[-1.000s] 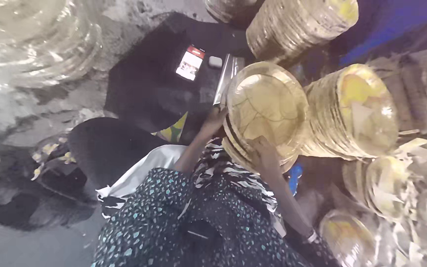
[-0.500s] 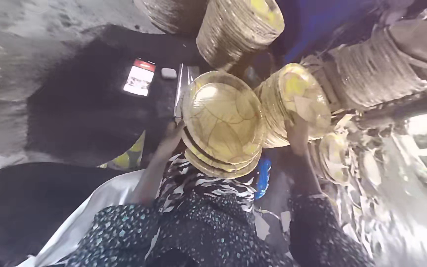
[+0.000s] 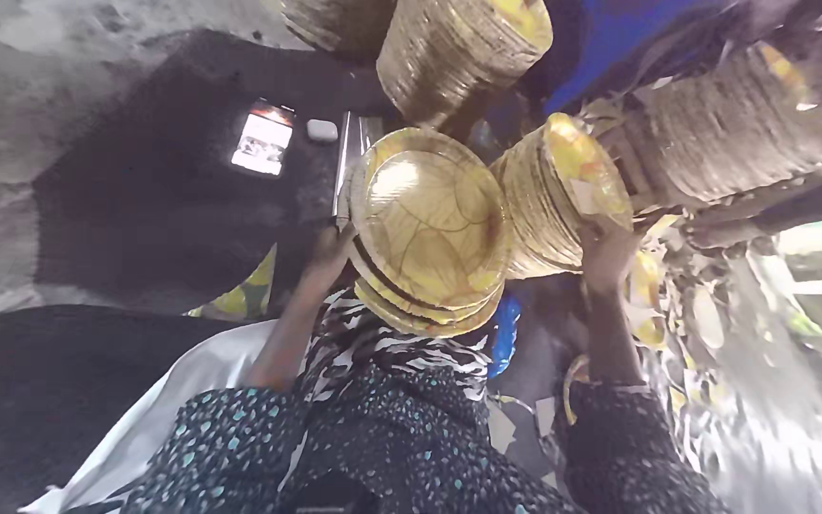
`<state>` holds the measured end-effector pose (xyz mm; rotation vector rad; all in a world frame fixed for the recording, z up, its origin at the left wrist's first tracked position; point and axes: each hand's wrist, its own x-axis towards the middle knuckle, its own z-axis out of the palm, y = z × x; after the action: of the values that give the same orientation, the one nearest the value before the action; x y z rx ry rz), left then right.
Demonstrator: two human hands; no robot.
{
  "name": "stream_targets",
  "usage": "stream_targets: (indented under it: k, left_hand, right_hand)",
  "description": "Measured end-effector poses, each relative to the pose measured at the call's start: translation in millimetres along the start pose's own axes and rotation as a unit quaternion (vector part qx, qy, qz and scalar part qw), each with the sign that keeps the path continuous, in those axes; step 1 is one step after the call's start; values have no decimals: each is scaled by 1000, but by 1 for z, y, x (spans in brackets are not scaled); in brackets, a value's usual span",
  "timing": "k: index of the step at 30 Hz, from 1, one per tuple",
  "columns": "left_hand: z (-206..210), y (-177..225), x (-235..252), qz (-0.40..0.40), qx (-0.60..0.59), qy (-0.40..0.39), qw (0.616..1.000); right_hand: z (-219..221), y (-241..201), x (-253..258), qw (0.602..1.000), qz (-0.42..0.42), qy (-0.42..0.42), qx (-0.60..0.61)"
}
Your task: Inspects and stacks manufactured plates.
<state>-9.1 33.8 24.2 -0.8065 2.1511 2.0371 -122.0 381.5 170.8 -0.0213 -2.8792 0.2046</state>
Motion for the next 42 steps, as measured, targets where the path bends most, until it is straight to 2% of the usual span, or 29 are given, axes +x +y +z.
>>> stream_targets:
  k: [6,11,13,15,18,21,24,27,32,36,42]
  left_hand:
    - [1,10,-6,4,-11,2,1000]
    - [0,6,-4,-8,8,-2,1000]
    - [0,8,-4,-11,11,-6,1000]
    - [1,12,-7,-5,7,-2,1000]
    - [3,7,-6,13,-24,-8,1000]
    - [6,-7,-3,55,-41,-22,997]
    - [5,-5,-4,102,2,-10,995]
    - [3,-4,-11,146,-4,-12,989]
    - [7,-6,1,181,-42,37,982]
    - [4,-4,2,177,-70,13,982]
    - [3,-5,4,142,-59,9,988]
  right_hand:
    - [-5,2,2,998,-30,59,11]
    - [-16,-14,-3,998,22,60,-12]
    - [-19,-24,-11,998,18,64,-4]
    - [-17,-41,-28,996,-23,87,-1]
    - [-6,-77,-65,993,-94,71,4]
    - [16,-100,-94,991,-131,-14,9]
    - [46,-102,-115,971,-235,12,51]
    - [59,-107,-128,961,-260,25,86]
    - [55,-111,-132,972,-222,6,80]
    - [58,-112,-137,968,-229,-1,106]
    - [44,-117,-139,970,-158,-134,130]
